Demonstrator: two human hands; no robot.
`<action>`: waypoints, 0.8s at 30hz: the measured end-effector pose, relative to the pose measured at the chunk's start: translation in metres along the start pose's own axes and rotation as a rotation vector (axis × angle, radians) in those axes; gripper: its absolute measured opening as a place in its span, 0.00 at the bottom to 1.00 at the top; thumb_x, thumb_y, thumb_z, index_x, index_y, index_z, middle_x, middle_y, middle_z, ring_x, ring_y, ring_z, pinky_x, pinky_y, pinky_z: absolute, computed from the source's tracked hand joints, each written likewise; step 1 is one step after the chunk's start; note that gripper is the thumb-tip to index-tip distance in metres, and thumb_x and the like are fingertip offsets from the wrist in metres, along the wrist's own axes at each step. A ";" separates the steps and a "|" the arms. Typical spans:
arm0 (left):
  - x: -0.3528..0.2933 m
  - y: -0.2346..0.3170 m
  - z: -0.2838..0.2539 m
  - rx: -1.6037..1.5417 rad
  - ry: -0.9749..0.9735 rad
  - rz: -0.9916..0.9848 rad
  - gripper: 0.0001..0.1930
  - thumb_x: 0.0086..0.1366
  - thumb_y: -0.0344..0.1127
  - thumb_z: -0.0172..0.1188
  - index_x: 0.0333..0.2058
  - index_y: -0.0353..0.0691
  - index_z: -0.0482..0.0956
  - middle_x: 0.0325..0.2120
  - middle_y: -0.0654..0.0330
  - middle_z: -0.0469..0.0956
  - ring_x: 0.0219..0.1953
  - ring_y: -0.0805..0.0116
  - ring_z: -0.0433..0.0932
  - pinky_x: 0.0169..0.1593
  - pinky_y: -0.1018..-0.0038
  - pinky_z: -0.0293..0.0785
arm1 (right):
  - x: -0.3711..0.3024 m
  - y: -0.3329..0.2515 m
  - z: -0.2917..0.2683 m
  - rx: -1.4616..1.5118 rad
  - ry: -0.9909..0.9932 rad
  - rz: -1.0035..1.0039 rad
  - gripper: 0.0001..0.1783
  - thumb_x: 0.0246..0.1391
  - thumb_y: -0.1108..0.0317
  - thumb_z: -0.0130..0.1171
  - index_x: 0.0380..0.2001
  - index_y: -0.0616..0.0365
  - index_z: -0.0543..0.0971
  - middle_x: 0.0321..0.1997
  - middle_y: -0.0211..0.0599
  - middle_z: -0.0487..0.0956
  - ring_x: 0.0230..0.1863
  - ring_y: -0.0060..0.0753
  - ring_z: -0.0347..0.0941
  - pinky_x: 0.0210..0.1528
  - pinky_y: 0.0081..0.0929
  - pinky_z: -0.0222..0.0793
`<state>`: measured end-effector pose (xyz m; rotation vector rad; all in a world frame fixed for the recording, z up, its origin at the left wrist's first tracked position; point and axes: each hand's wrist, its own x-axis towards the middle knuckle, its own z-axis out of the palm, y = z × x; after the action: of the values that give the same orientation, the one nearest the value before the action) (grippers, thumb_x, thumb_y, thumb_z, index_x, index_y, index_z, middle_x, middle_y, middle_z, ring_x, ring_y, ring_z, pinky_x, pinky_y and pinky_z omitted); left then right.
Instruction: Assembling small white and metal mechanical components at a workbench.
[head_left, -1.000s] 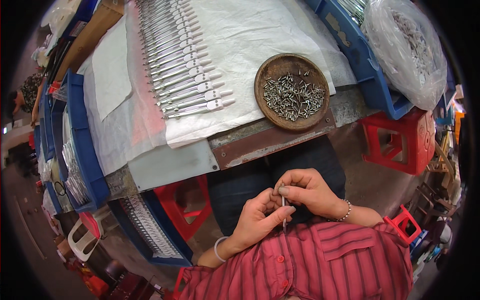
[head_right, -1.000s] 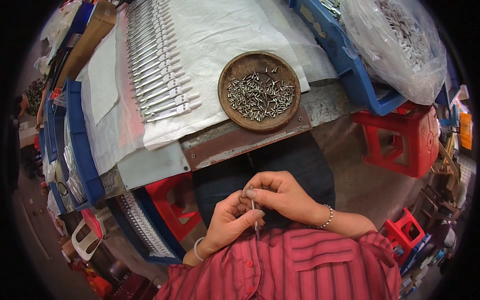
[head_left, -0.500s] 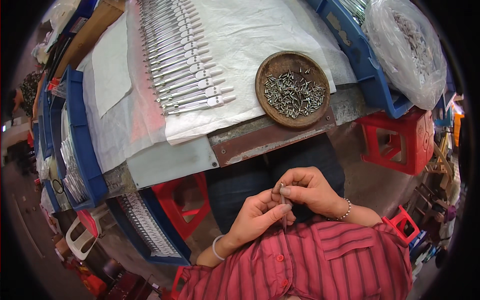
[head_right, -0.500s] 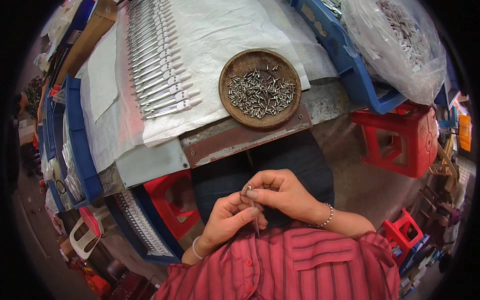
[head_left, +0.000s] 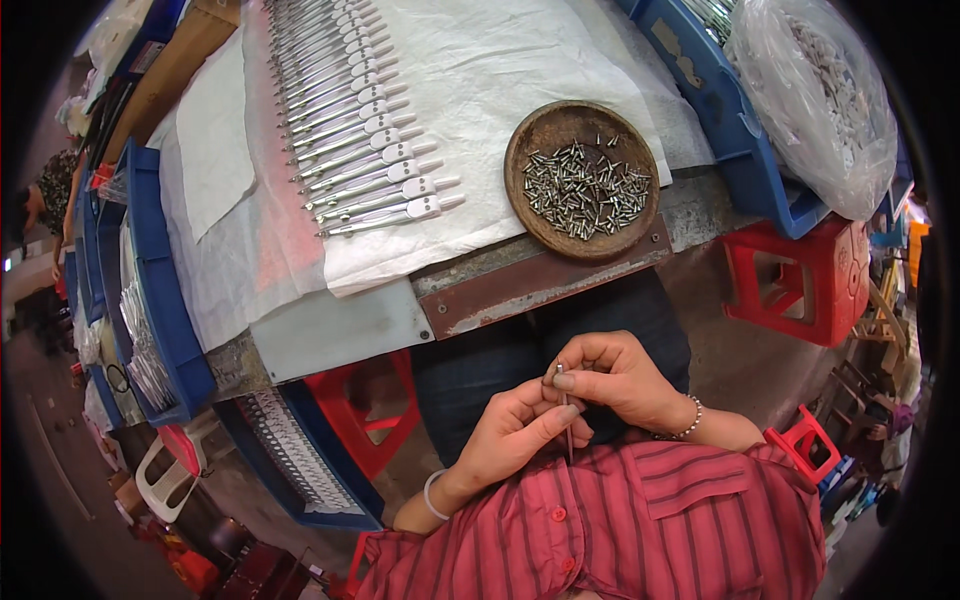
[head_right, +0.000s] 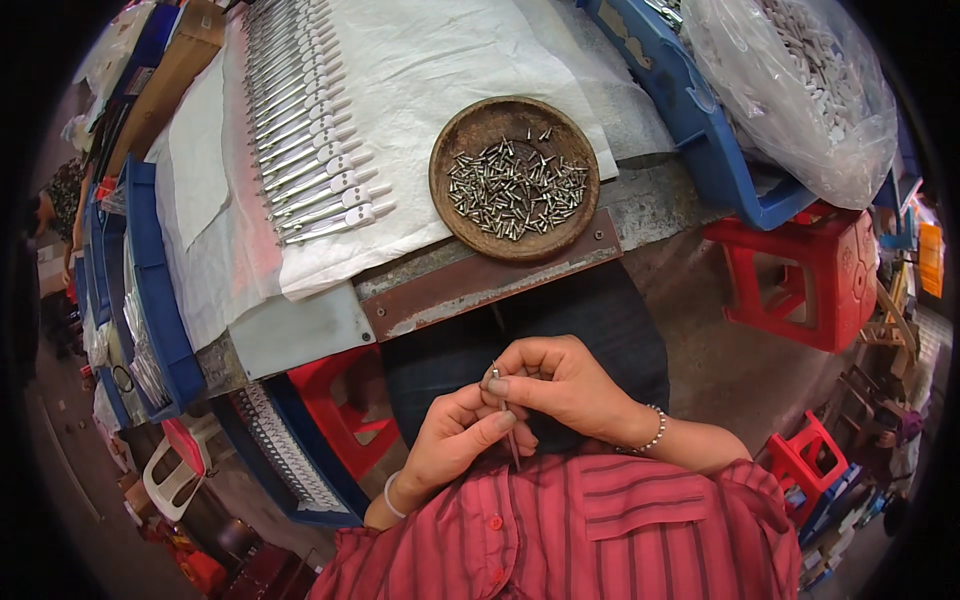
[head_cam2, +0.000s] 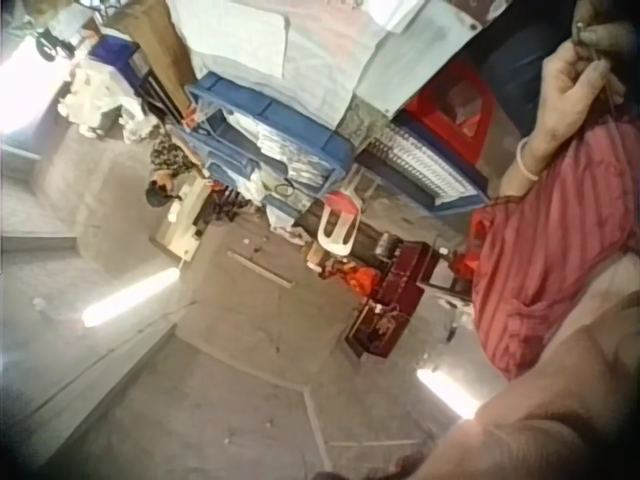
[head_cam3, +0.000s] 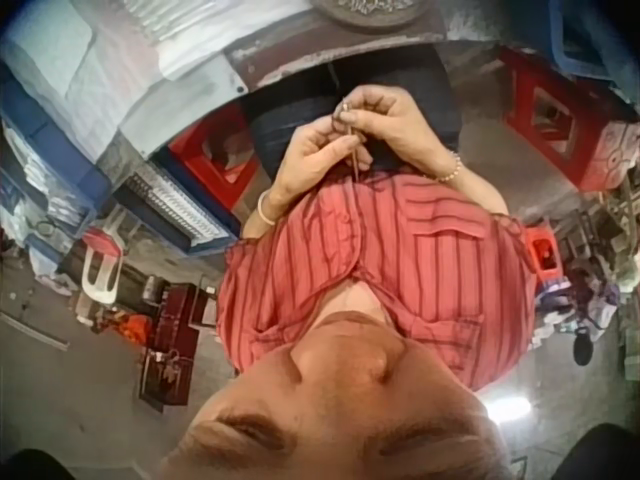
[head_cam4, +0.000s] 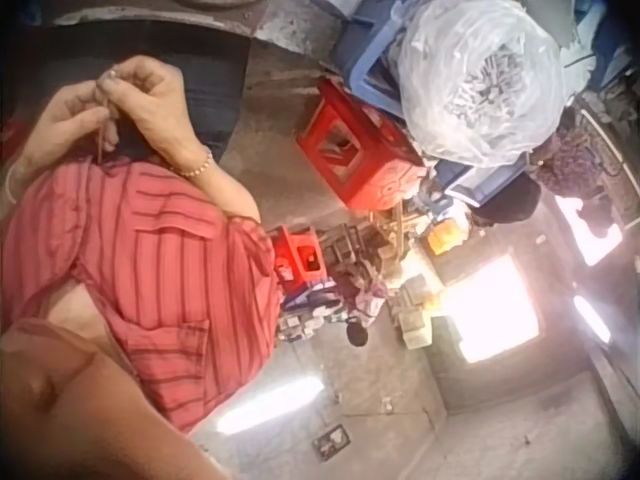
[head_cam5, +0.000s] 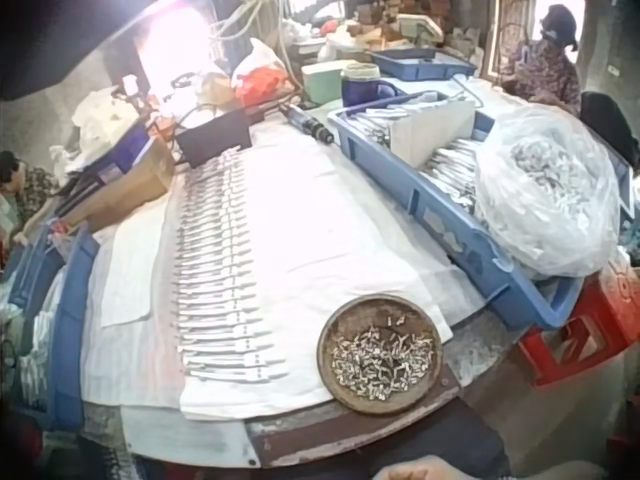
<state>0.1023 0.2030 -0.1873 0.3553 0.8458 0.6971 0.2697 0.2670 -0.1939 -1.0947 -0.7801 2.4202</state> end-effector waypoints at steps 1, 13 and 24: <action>0.000 0.000 0.000 -0.004 0.000 0.002 0.08 0.65 0.29 0.49 0.39 0.30 0.70 0.29 0.53 0.77 0.33 0.67 0.78 0.40 0.74 0.74 | 0.001 0.000 0.000 -0.004 0.001 -0.002 0.07 0.56 0.69 0.55 0.30 0.63 0.74 0.27 0.30 0.76 0.25 0.15 0.70 0.27 0.14 0.66; -0.001 0.003 0.001 0.038 0.009 0.024 0.08 0.66 0.29 0.48 0.40 0.30 0.70 0.30 0.54 0.77 0.32 0.68 0.78 0.40 0.74 0.74 | 0.001 -0.002 0.001 -0.031 -0.025 -0.043 0.07 0.56 0.70 0.53 0.31 0.65 0.74 0.26 0.31 0.75 0.21 0.16 0.71 0.24 0.14 0.67; -0.001 0.001 -0.006 -0.064 -0.015 -0.005 0.08 0.66 0.30 0.48 0.39 0.31 0.71 0.29 0.54 0.77 0.32 0.67 0.78 0.40 0.74 0.74 | 0.005 -0.005 0.007 -0.067 0.010 -0.002 0.07 0.56 0.71 0.53 0.28 0.64 0.74 0.25 0.30 0.75 0.22 0.15 0.70 0.24 0.15 0.67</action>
<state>0.0970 0.2032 -0.1901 0.3001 0.8083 0.7144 0.2618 0.2714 -0.1899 -1.1299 -0.8636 2.4009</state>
